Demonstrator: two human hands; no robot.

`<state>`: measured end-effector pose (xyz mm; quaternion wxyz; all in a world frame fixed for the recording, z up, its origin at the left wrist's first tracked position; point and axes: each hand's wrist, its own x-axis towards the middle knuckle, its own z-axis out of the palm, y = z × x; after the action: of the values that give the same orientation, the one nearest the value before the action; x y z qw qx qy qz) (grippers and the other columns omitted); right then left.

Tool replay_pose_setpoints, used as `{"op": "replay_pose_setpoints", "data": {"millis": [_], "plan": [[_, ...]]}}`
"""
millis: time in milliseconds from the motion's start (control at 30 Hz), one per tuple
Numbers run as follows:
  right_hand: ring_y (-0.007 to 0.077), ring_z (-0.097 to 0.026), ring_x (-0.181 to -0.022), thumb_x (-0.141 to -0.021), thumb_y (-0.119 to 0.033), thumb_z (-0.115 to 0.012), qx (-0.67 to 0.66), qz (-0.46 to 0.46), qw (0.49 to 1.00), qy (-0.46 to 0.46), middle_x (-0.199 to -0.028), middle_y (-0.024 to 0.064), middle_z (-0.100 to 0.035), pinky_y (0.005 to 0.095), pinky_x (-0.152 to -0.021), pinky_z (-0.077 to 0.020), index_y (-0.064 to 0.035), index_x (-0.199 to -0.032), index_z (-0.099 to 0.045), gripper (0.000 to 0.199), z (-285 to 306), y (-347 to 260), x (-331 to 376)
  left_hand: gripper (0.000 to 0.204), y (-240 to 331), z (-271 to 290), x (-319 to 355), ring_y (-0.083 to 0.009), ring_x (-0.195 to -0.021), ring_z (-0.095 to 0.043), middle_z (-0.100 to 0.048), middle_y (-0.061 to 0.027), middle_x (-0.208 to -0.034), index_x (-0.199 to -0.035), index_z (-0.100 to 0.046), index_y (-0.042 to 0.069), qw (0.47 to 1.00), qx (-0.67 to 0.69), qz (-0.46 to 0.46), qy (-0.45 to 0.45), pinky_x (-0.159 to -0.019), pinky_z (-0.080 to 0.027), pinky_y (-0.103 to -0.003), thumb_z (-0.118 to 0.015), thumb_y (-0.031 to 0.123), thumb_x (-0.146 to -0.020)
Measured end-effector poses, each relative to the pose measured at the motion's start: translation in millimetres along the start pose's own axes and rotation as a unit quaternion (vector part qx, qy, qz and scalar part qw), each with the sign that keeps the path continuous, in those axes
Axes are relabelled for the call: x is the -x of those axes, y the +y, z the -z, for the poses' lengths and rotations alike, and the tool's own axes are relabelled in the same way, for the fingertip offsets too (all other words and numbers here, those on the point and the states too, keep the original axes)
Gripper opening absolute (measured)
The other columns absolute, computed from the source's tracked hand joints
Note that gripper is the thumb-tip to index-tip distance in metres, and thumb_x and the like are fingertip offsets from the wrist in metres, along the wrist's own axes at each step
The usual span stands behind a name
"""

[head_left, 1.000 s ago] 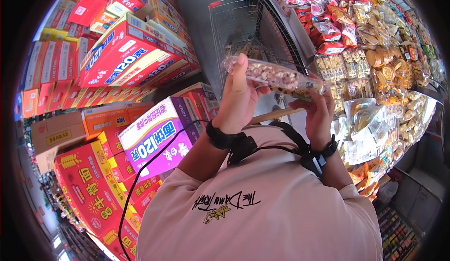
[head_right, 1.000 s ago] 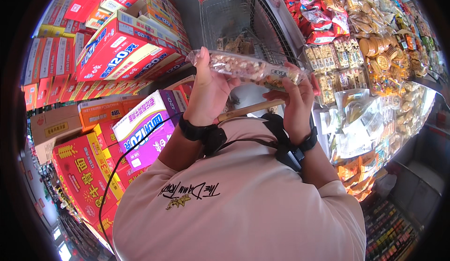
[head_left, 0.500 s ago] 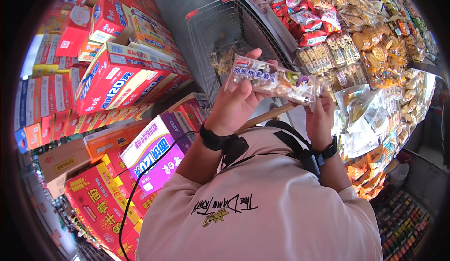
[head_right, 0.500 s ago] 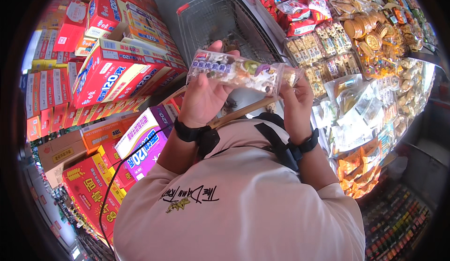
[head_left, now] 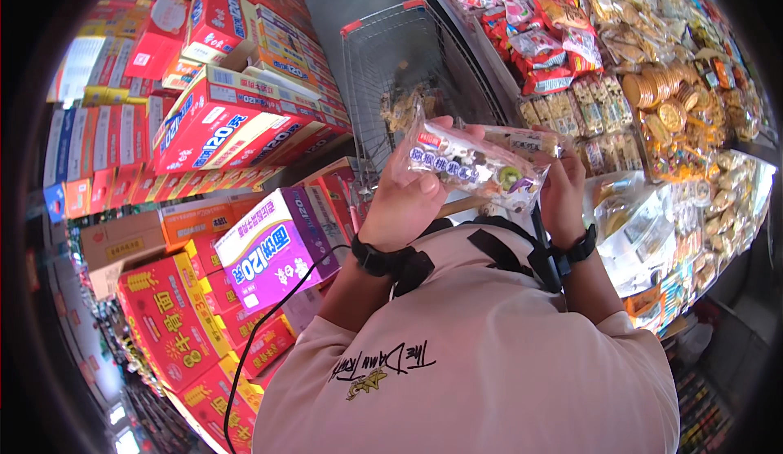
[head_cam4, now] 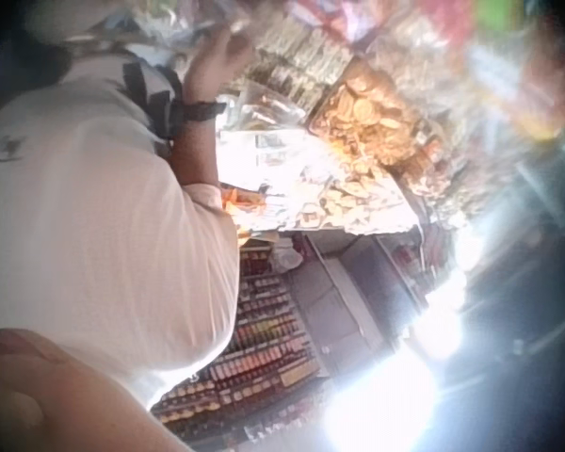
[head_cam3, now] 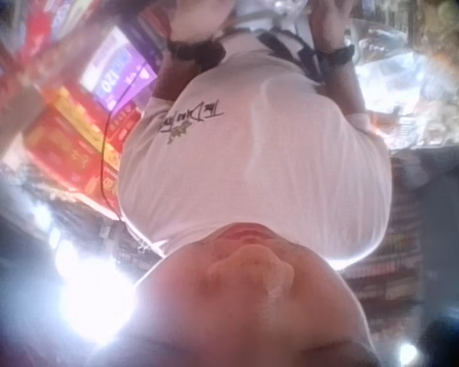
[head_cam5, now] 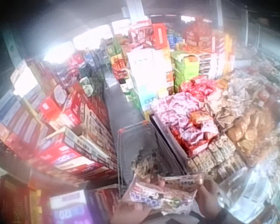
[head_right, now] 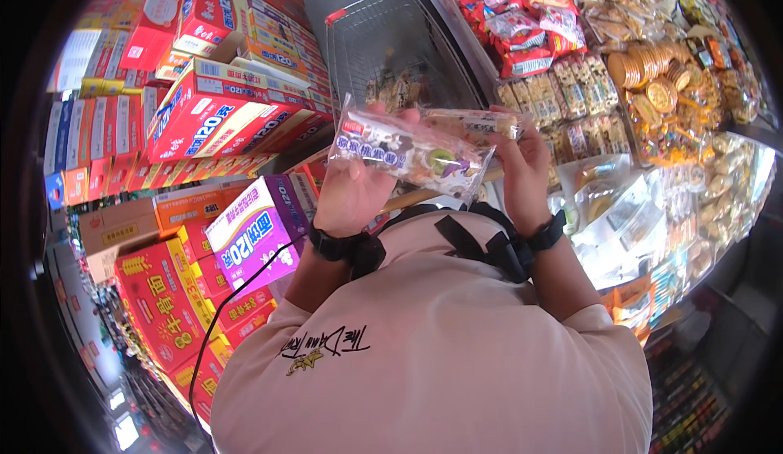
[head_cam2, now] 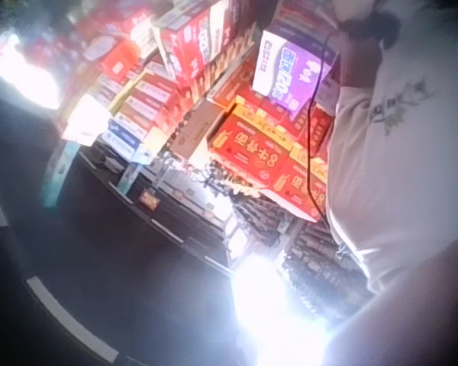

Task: Selecting various snack items from a shelf and placing them into a shopping cart.

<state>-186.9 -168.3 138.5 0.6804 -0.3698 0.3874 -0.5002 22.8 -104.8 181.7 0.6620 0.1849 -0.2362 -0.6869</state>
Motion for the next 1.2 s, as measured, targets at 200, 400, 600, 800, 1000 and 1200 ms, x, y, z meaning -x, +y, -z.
{"op": "replay_pose_setpoints", "data": {"millis": [200, 400, 600, 800, 1000, 1200], "plan": [[0.0145, -0.064, -0.098, -0.090, -0.002, -0.052, 0.007, -0.030, 0.997, -0.076, -0.111, 0.0117, -0.067, 0.0259, -0.088, -0.0485, 0.0037, -0.126, -0.055, 0.036, -8.8, -9.6, -15.8, 0.080, -0.3, -11.3, 10.6, -0.0351, -0.137, -0.042, -0.046, -0.0243, -0.140, -0.141, -0.036, 0.001, 0.998, -0.044, -0.027, 0.029, -0.113, -0.035, -0.049, -0.081, 0.025, -0.080], [0.0169, -0.065, -0.099, -0.091, -0.003, -0.051, -0.032, -0.059, 0.989, -0.132, -0.113, 0.0125, -0.066, 0.0289, -0.088, -0.0514, 0.0036, -0.125, -0.054, 0.034, -33.5, -18.6, -11.2, 0.076, -3.5, -3.9, 8.6, -0.0343, -0.137, -0.041, -0.047, -0.0233, -0.140, -0.141, -0.037, 0.002, 1.000, -0.006, -0.026, 0.008, -0.114, -0.034, -0.047, -0.079, 0.024, -0.082], [0.0159, -0.066, -0.097, -0.095, -0.003, -0.050, -0.051, -0.068, 0.987, -0.137, -0.111, 0.0125, -0.067, 0.0273, -0.082, -0.0541, 0.0019, -0.123, -0.054, 0.029, -50.8, -7.8, -16.2, 0.070, -5.3, 3.1, 6.7, -0.0332, -0.137, -0.041, -0.045, -0.0235, -0.142, -0.142, -0.035, 0.001, 0.998, 0.018, -0.056, 0.030, -0.114, -0.034, -0.046, -0.073, 0.022, -0.087], [0.0202, -0.066, -0.104, -0.099, -0.008, -0.047, 0.022, -0.038, 0.981, -0.189, -0.117, 0.0148, -0.064, 0.0312, -0.091, -0.0531, 0.0027, -0.129, -0.052, 0.031, -52.6, -5.5, -15.7, 0.068, 2.5, 12.2, 14.2, -0.0323, -0.136, -0.043, -0.042, -0.0264, -0.144, -0.143, -0.034, 0.001, 0.997, 0.028, -0.061, 0.033, -0.111, -0.039, -0.044, -0.069, 0.026, -0.091], [0.0153, -0.065, -0.097, -0.095, -0.010, -0.057, -0.026, -0.033, 0.993, -0.111, -0.109, 0.0098, -0.066, 0.0281, -0.084, -0.0522, 0.0001, -0.123, -0.055, 0.030, -33.6, 3.3, -13.7, 0.057, -1.4, 13.4, 15.8, -0.0321, -0.138, -0.040, -0.043, -0.0114, -0.147, -0.147, -0.034, 0.009, 0.997, -0.069, -0.042, -0.003, -0.111, -0.038, -0.047, -0.051, 0.037, -0.100], [0.0175, -0.066, -0.092, -0.098, -0.024, -0.059, 0.066, -0.040, 0.995, 0.058, -0.108, 0.0098, -0.065, 0.0326, -0.076, -0.0548, -0.0018, -0.133, -0.042, 0.046, 0.5, 20.8, -24.4, 0.045, -0.7, 25.5, 18.0, -0.0247, -0.118, -0.058, -0.059, -0.0156, -0.129, -0.131, -0.052, 0.005, 0.966, 0.043, -0.023, 0.252, -0.093, -0.051, -0.043, -0.049, 0.038, -0.101]]}}
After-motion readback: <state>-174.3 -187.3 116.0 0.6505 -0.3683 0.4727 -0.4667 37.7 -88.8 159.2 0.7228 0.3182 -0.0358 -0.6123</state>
